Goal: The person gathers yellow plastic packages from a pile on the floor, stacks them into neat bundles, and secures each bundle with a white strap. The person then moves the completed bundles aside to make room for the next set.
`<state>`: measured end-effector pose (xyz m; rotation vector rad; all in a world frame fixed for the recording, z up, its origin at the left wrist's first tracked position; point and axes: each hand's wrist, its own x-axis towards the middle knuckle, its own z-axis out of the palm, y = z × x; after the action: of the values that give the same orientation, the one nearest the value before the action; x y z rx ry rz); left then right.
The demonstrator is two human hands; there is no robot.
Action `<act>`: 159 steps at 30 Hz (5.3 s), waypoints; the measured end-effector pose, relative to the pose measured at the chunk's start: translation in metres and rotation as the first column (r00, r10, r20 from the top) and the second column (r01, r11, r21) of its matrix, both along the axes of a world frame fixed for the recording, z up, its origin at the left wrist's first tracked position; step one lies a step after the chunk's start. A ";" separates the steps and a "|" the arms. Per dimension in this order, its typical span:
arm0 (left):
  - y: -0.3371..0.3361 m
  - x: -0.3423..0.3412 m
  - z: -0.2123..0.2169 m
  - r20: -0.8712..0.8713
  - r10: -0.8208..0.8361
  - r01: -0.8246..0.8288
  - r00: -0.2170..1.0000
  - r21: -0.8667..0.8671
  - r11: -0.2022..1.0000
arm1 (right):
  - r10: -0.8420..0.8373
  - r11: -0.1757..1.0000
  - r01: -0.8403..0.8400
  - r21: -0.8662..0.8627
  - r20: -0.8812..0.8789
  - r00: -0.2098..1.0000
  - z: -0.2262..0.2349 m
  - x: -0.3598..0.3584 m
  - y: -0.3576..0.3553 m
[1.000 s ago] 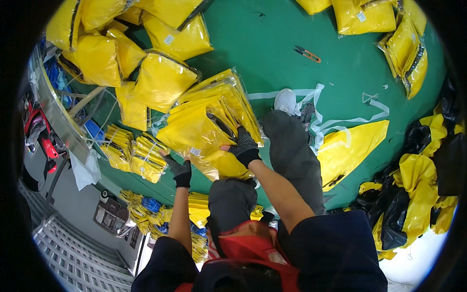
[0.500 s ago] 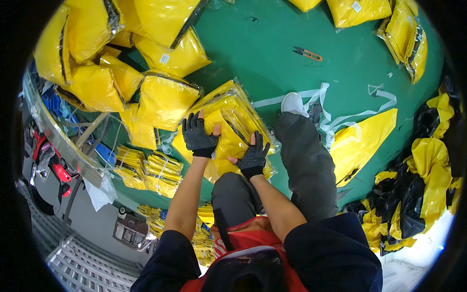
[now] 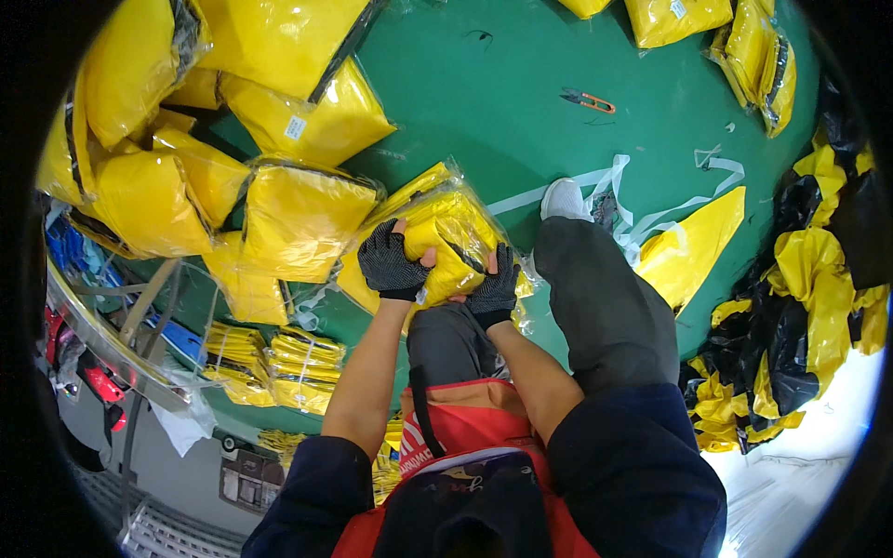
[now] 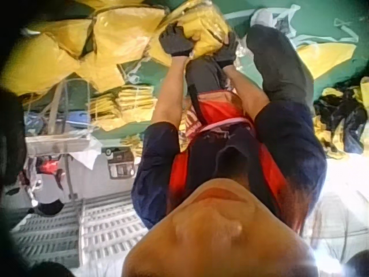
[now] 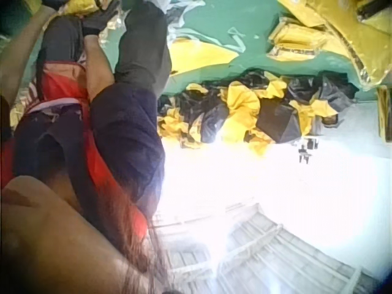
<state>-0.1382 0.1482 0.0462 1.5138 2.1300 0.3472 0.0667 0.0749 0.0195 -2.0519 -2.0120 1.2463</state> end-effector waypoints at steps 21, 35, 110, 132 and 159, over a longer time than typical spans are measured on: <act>-0.226 -0.081 -0.066 0.074 0.976 -0.885 -0.207 -0.440 -0.154 | -0.843 0.538 0.827 -0.162 -0.099 0.528 -0.152 0.126 0.082; -0.337 -0.066 -0.122 0.831 0.233 -0.843 -0.505 -0.533 0.072 | 0.095 0.978 -0.140 0.154 0.264 0.960 -0.145 0.137 0.094; -0.246 0.069 0.093 0.006 0.460 -0.446 0.888 0.257 0.857 | 0.903 0.394 -0.857 0.333 0.036 0.429 0.139 -0.099 0.044; -0.347 0.192 0.068 0.653 0.733 -0.829 0.189 -0.293 0.476 | 0.052 0.631 -0.412 -0.657 -0.494 0.868 0.026 -0.191 0.142; -0.309 0.307 -0.033 0.188 0.945 -0.640 0.268 -0.698 0.321 | 0.971 0.227 -0.972 -0.068 0.091 0.220 -0.160 -0.200 0.178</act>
<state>0.1690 -0.1604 0.0135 -0.2238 2.0326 0.4760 -0.1331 0.2532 -0.1409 -0.5205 -3.5136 1.0624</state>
